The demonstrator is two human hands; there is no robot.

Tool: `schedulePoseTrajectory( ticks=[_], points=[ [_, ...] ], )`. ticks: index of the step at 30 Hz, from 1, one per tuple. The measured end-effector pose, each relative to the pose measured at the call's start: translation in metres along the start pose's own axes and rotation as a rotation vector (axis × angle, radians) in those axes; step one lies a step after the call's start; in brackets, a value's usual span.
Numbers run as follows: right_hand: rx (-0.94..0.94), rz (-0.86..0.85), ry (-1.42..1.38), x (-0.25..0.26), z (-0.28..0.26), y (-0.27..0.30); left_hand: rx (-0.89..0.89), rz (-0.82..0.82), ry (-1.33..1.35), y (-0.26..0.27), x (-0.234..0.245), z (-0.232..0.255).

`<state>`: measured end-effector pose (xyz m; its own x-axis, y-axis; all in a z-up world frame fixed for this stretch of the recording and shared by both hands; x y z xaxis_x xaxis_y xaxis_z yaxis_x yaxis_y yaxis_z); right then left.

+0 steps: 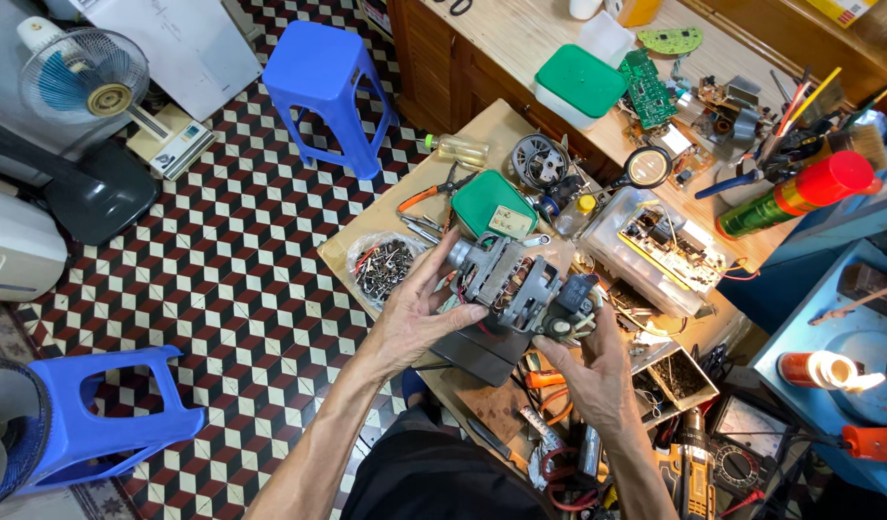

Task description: The person is repairing an electrical motor on a cluttered workbench. They use a screwdriver to tighten screws on the motor housing and a power drill to rotate the motor shaft, testing its movement.

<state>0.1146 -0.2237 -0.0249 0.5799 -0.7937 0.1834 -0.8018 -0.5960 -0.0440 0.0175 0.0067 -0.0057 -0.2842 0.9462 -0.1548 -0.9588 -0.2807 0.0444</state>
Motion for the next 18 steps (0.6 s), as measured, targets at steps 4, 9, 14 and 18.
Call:
schedulePoseTrajectory(
  ticks=[4, 9, 14, 18],
  points=[
    [-0.050, 0.016, -0.029, -0.003, 0.003, 0.001, -0.023, 0.043, -0.106, 0.000, -0.005, 0.003],
    [-0.096, 0.028, -0.048, -0.002, 0.002, 0.000, -0.057, 0.121, -0.093, 0.000, -0.018, 0.008],
    [-0.009, 0.035, -0.053, -0.004, -0.001, 0.004, -0.082, 0.080, -0.079, 0.001, -0.019, 0.011],
    [-0.095, 0.032, -0.098, -0.004, 0.003, 0.004, -0.036, 0.080, -0.052, 0.001, -0.019, 0.010]
  ],
)
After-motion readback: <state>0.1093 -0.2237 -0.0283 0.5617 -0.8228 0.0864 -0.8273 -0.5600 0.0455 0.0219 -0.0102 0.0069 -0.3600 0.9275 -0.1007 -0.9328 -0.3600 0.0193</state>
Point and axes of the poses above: each hand's wrist, its own y-axis away from the middle knuckle, its own x-axis out of the back of the hand, z = x × y, the point moved 2 cm from there along -y, towards the middle knuckle, and after that the axes turned 1 degree about -x, right-handed, at the moved point
